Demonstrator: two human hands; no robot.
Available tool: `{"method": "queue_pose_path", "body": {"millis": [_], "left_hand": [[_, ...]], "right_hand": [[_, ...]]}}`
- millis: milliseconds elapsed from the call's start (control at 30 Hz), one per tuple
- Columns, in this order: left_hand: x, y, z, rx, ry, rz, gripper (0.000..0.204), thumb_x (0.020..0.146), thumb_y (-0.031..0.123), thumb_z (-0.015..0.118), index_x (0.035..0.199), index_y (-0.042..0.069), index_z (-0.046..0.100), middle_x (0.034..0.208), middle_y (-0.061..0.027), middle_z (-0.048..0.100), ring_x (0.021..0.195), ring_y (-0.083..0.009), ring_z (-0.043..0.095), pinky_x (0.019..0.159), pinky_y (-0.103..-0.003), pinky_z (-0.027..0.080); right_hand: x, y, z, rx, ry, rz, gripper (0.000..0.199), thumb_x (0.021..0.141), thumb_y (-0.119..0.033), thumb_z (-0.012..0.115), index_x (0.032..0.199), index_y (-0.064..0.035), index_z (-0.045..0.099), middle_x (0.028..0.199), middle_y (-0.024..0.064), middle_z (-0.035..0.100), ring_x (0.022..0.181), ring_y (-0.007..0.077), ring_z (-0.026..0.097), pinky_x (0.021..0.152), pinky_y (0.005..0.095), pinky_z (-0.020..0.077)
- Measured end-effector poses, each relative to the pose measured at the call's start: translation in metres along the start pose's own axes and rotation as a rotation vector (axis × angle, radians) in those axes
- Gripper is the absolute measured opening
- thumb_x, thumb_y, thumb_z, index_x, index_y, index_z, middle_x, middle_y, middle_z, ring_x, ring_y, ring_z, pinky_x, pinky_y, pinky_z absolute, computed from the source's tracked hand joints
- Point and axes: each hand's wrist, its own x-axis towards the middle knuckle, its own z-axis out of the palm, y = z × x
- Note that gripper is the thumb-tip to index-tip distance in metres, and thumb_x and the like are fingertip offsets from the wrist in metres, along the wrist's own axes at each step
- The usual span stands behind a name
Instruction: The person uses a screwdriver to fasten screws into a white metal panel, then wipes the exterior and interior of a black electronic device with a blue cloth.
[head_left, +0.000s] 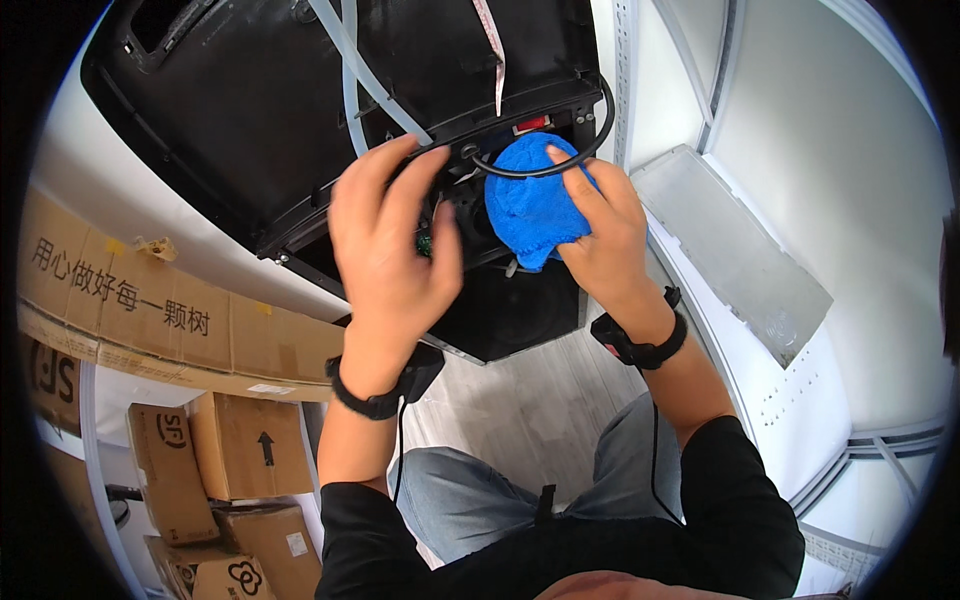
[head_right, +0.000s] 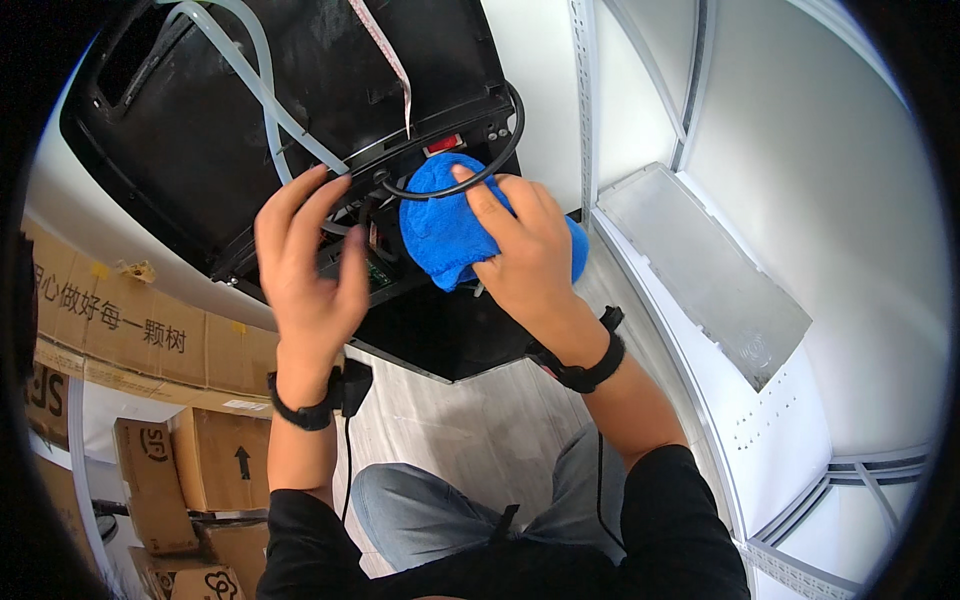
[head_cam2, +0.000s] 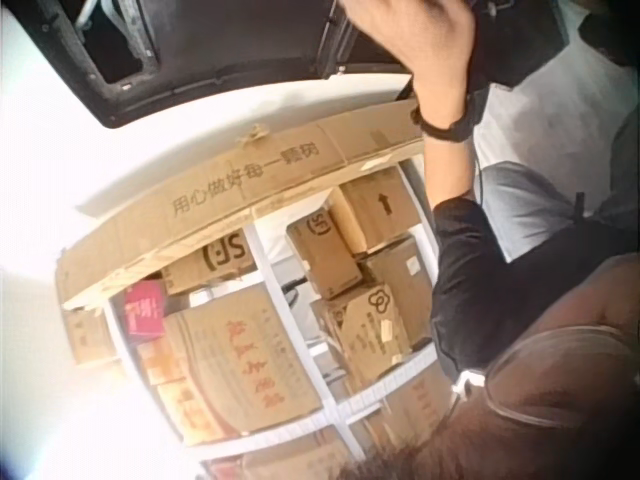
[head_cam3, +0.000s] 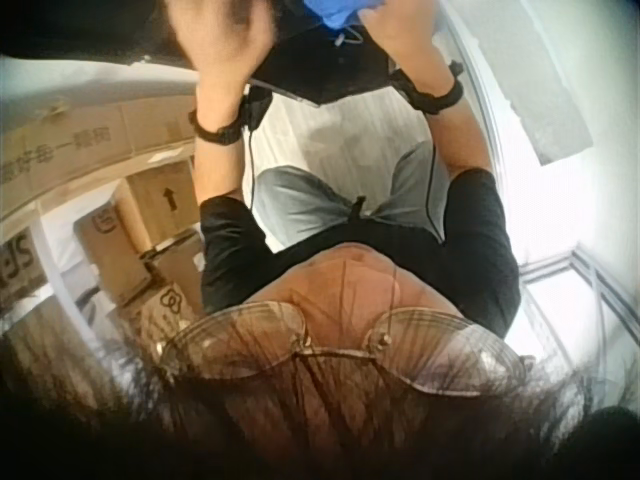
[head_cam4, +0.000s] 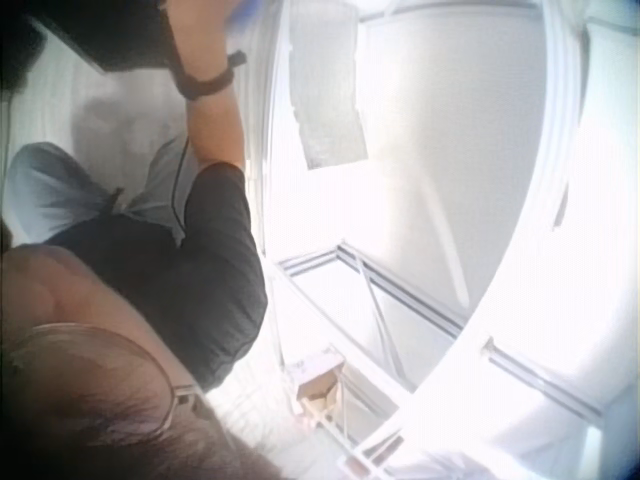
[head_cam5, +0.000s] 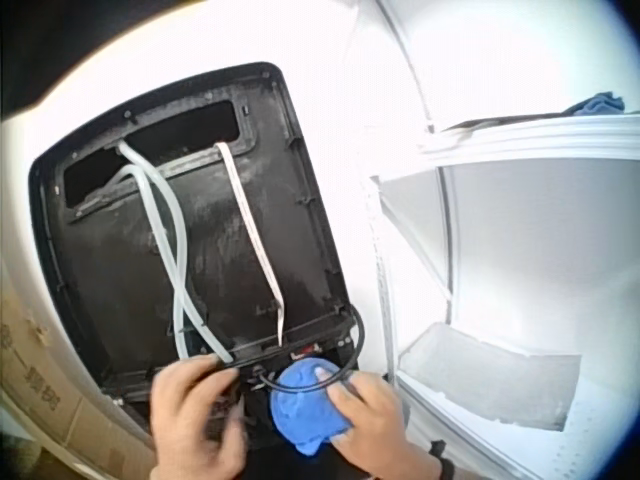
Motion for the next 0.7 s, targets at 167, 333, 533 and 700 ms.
{"method": "queue_pose_path", "body": {"millis": [167, 333, 533, 700], "left_hand": [[0.012, 0.009, 0.02, 0.01, -0.067, 0.012, 0.042, 0.067, -0.005, 0.061, 0.108, 0.006, 0.066, 0.116, -0.014, 0.06, 0.104, -0.0308, 0.054, 0.09, -0.038, 0.043], [0.003, 0.009, 0.032, 0.078, -0.034, -0.001, 0.04, 0.065, -0.003, 0.059, 0.1, 0.012, 0.069, 0.114, -0.0113, 0.059, 0.1, -0.0308, 0.05, 0.087, -0.038, 0.041], [0.003, 0.012, 0.04, 0.108, 0.022, -0.018, 0.028, 0.065, 0.004, 0.071, 0.091, 0.014, 0.069, 0.112, -0.0086, 0.059, 0.099, -0.0303, 0.049, 0.086, -0.038, 0.04], [0.004, 0.01, 0.046, 0.134, 0.06, -0.039, 0.025, 0.064, 0.007, 0.077, 0.086, 0.015, 0.068, 0.108, -0.0065, 0.06, 0.097, -0.0282, 0.049, 0.083, -0.037, 0.039]], "right_hand": [[0.02, -0.003, 0.001, 0.039, -0.043, -0.015, 0.064, 0.06, 0.0, 0.07, 0.123, -0.0129, 0.063, 0.09, 0.0109, 0.057, 0.08, 0.0304, 0.056, 0.071, 0.0379, 0.0471], [0.023, -0.001, -0.006, -0.019, -0.081, 0.01, 0.066, 0.059, -0.001, 0.071, 0.124, -0.0142, 0.063, 0.088, 0.0105, 0.054, 0.078, 0.029, 0.056, 0.067, 0.0366, 0.048], [0.018, 0.014, -0.026, -0.046, -0.078, 0.131, 0.071, 0.056, 0.0, 0.069, 0.126, -0.0142, 0.061, 0.088, 0.01, 0.052, 0.076, 0.0287, 0.056, 0.064, 0.036, 0.0477], [0.016, 0.015, -0.026, -0.018, -0.077, 0.174, 0.071, 0.055, 0.001, 0.065, 0.125, -0.0127, 0.061, 0.088, 0.0104, 0.052, 0.073, 0.028, 0.056, 0.063, 0.0351, 0.0475]]}}
